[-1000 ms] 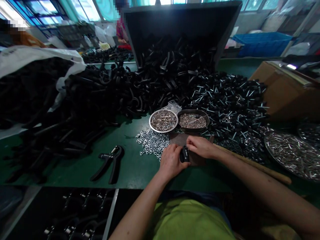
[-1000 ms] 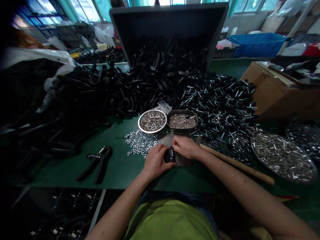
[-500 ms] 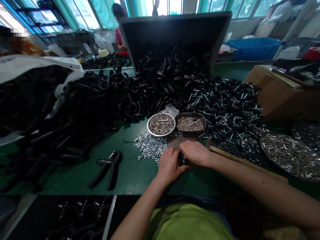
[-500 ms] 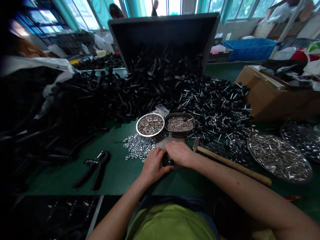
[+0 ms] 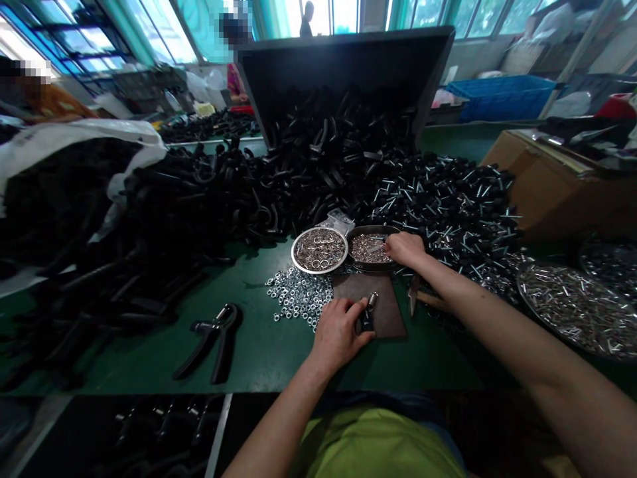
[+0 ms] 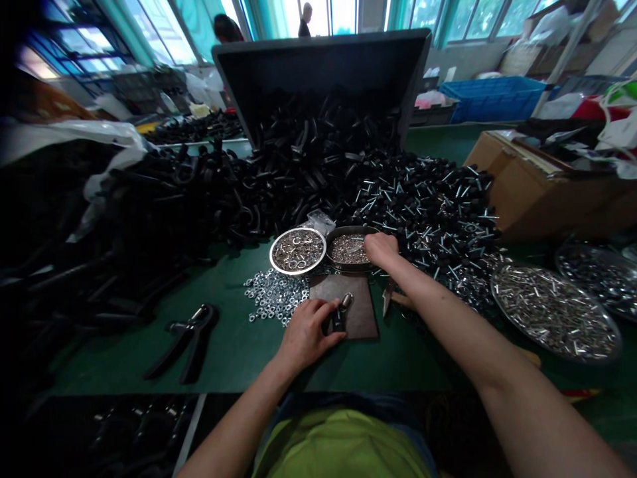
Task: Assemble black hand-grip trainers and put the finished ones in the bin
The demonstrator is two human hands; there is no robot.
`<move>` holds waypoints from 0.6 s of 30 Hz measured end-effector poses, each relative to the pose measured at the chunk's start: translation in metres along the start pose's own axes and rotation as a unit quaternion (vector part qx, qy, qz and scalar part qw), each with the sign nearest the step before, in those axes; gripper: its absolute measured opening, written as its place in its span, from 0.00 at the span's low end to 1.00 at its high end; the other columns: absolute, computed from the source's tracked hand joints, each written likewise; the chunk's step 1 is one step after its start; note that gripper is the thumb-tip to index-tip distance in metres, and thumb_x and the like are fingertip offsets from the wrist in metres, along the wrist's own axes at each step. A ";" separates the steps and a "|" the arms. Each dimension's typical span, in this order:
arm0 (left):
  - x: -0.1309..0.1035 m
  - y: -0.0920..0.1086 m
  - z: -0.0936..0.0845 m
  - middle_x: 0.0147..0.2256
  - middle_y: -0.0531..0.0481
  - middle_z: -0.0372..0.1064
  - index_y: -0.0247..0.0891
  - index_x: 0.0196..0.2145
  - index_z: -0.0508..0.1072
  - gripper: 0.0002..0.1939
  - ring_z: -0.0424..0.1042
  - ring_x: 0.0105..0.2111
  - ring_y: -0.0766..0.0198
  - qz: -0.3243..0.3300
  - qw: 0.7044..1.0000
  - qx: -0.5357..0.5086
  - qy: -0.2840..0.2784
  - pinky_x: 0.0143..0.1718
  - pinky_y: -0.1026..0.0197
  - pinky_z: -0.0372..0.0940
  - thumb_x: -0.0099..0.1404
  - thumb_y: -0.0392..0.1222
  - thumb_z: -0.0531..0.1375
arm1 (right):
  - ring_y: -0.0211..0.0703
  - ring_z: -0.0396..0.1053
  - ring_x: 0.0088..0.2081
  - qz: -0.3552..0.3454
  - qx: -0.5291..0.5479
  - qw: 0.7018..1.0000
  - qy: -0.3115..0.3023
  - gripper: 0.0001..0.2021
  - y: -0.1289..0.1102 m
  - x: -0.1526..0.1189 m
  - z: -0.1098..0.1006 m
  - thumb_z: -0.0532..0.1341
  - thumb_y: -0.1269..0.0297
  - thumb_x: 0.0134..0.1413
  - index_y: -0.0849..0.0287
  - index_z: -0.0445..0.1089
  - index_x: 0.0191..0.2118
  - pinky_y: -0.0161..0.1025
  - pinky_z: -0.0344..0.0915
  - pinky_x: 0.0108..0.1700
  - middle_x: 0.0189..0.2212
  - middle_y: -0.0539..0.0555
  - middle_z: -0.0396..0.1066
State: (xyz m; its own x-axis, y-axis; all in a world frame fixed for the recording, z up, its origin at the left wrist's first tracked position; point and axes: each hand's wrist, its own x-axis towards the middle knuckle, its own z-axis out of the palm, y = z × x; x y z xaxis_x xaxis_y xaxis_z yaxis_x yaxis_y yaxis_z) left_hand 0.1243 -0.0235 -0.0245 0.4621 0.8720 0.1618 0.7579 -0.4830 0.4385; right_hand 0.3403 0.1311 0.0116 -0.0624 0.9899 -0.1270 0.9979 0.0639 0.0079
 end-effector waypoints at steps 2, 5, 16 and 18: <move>0.001 -0.001 0.001 0.42 0.45 0.65 0.43 0.54 0.63 0.32 0.63 0.43 0.54 0.000 1.000 -0.005 0.001 0.45 0.52 0.59 0.54 0.51 0.64 | 0.49 0.70 0.41 0.000 0.002 1.000 0.000 0.11 0.001 -0.002 0.001 0.57 0.64 0.52 0.58 0.76 0.36 0.39 0.61 0.39 0.37 0.61 0.75; 0.001 -0.001 0.002 0.43 0.45 0.65 0.42 0.54 0.63 0.32 0.63 0.44 0.54 0.001 1.000 -0.013 0.002 0.45 0.52 0.60 0.53 0.51 0.64 | 0.49 0.70 0.42 -0.002 0.013 1.000 0.002 0.12 0.005 -0.006 0.002 0.56 0.63 0.53 0.57 0.76 0.37 0.39 0.61 0.39 0.38 0.60 0.75; 0.004 0.001 0.001 0.43 0.44 0.68 0.40 0.51 0.67 0.30 0.64 0.46 0.52 -0.034 0.993 -0.110 0.021 0.49 0.49 0.59 0.50 0.48 0.66 | 0.53 0.68 0.44 0.016 0.130 0.987 0.097 0.11 0.013 -0.014 0.006 0.54 0.64 0.51 0.61 0.73 0.35 0.46 0.58 0.45 0.36 0.62 0.73; 0.007 0.002 -0.002 0.42 0.45 0.69 0.39 0.48 0.69 0.29 0.66 0.46 0.53 -0.113 0.970 -0.212 0.038 0.50 0.49 0.59 0.49 0.49 0.67 | 0.51 0.68 0.42 0.033 0.176 0.976 0.127 0.13 0.015 -0.019 0.003 0.52 0.64 0.52 0.62 0.71 0.37 0.45 0.60 0.43 0.36 0.61 0.73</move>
State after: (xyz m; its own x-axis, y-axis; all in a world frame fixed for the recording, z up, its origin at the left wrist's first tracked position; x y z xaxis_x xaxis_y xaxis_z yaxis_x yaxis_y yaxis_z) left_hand 0.1285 -0.0180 -0.0204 0.2592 0.9627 0.0771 0.5714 -0.2172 0.7914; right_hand 0.3569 0.1133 0.0110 0.0457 0.9927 0.1114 0.9407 -0.0052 -0.3391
